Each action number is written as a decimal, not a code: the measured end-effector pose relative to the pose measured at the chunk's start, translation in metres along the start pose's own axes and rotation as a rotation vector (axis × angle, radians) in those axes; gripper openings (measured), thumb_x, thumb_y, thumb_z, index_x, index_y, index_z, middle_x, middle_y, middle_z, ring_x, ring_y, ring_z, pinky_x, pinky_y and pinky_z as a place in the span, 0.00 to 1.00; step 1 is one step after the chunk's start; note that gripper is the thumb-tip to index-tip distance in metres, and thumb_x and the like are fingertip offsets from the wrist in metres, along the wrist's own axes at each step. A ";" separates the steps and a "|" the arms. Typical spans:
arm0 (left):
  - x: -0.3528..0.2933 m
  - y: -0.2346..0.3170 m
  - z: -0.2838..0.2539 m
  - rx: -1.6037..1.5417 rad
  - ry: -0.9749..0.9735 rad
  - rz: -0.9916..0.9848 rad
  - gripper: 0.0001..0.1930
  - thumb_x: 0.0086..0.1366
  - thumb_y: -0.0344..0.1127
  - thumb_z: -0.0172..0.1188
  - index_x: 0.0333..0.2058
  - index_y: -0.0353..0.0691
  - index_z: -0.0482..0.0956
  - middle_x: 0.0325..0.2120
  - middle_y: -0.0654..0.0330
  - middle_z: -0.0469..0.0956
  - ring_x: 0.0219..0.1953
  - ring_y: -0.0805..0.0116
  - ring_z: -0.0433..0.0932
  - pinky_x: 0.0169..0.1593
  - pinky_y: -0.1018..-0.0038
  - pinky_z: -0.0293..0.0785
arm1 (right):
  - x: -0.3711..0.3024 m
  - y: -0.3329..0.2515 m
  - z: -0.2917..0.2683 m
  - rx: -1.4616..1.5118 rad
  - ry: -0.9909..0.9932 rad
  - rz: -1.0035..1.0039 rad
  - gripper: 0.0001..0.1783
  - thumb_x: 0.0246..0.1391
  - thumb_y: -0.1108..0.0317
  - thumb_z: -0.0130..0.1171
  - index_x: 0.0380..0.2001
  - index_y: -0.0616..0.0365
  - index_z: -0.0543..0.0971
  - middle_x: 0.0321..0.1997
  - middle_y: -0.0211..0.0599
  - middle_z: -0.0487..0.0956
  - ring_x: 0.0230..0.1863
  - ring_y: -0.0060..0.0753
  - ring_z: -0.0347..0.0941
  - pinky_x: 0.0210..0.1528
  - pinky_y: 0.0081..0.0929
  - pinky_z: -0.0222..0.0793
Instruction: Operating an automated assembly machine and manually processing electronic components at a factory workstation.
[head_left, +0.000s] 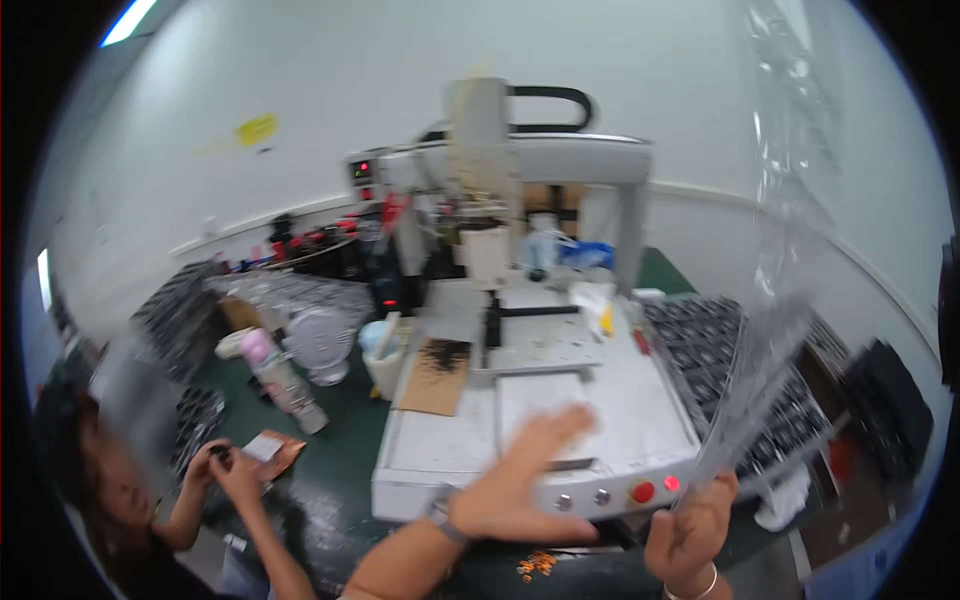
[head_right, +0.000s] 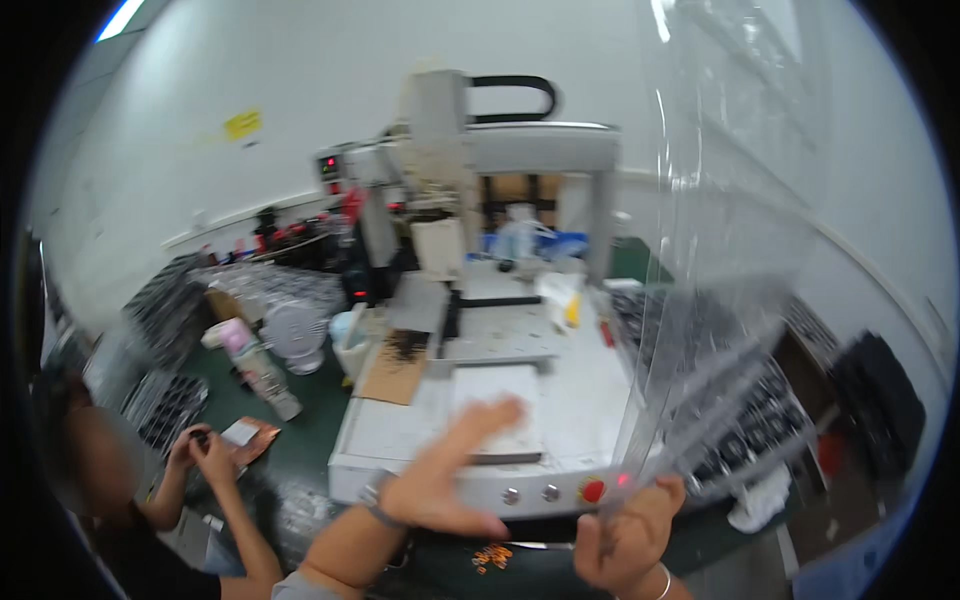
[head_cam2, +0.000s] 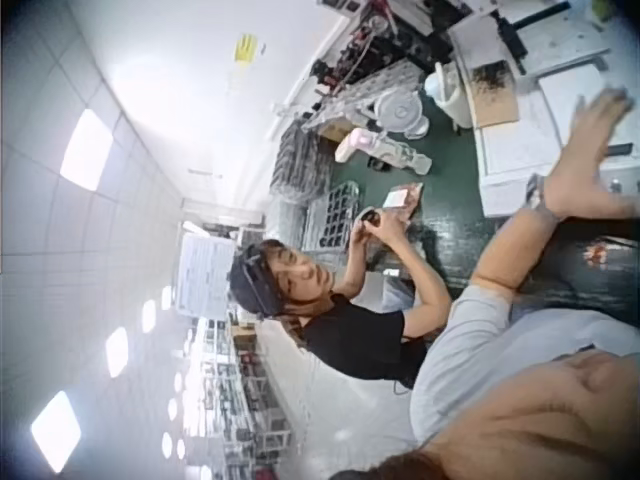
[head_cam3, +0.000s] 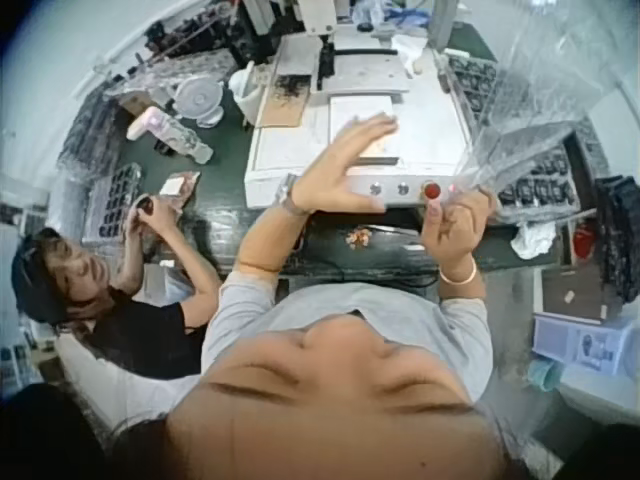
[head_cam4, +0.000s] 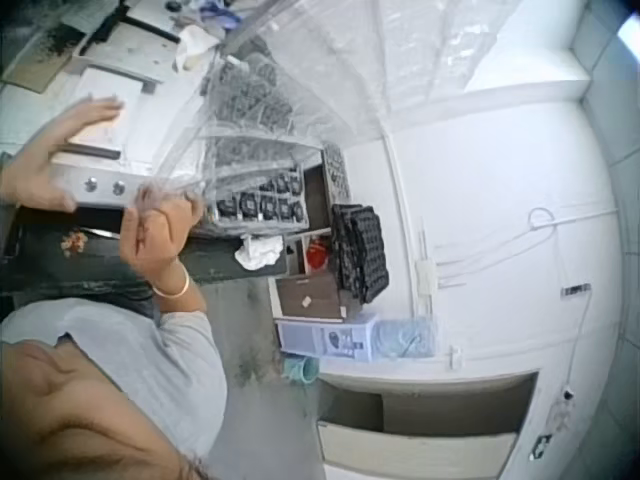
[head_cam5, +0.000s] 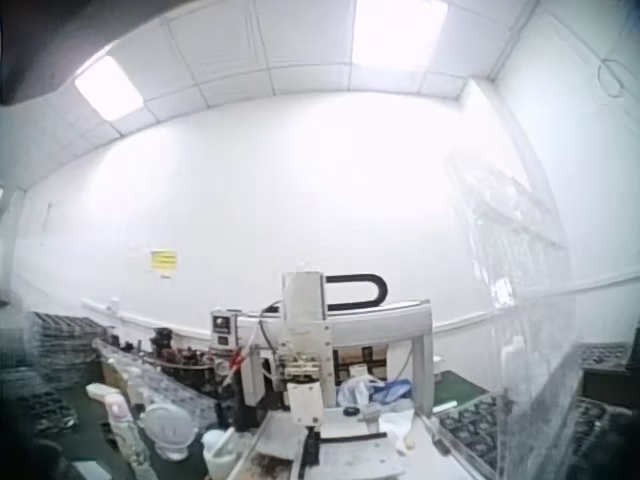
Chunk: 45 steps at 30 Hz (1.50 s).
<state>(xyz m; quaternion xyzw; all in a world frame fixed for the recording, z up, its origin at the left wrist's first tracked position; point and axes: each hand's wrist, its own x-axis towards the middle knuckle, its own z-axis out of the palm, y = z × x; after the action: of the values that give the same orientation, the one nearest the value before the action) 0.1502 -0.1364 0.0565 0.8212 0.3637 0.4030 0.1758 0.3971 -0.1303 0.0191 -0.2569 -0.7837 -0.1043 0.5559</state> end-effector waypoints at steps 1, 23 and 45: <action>-0.003 0.017 0.014 -0.110 0.028 0.004 0.50 0.46 0.50 0.71 0.62 0.32 0.54 0.61 0.47 0.58 0.65 0.54 0.53 0.66 0.60 0.41 | -0.002 -0.006 0.008 0.021 -0.078 -0.051 0.09 0.49 0.65 0.57 0.25 0.58 0.69 0.35 0.44 0.71 0.38 0.44 0.67 0.53 0.44 0.57; -0.072 -0.001 -0.204 -0.069 1.500 0.144 0.06 0.69 0.30 0.41 0.42 0.38 0.58 0.35 0.55 0.71 0.36 0.65 0.80 0.33 0.73 0.79 | -0.074 -0.020 0.017 0.501 -0.462 -0.050 0.07 0.40 0.75 0.59 0.27 0.58 0.75 0.32 0.39 0.74 0.40 0.45 0.70 0.54 0.46 0.57; -0.061 -0.276 -0.284 0.386 1.457 -0.818 0.51 0.55 0.46 0.62 0.58 0.14 0.37 0.54 0.28 0.61 0.54 0.42 0.68 0.59 0.66 0.63 | -0.089 0.024 0.009 0.376 -0.419 -0.111 0.08 0.37 0.76 0.62 0.25 0.59 0.74 0.28 0.39 0.74 0.32 0.44 0.71 0.43 0.42 0.66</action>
<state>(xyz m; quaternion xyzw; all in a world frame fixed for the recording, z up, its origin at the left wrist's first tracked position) -0.2247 0.0026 0.0374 0.1773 0.7156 0.6661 -0.1129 0.4239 -0.1317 -0.0697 -0.1220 -0.8999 0.0677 0.4132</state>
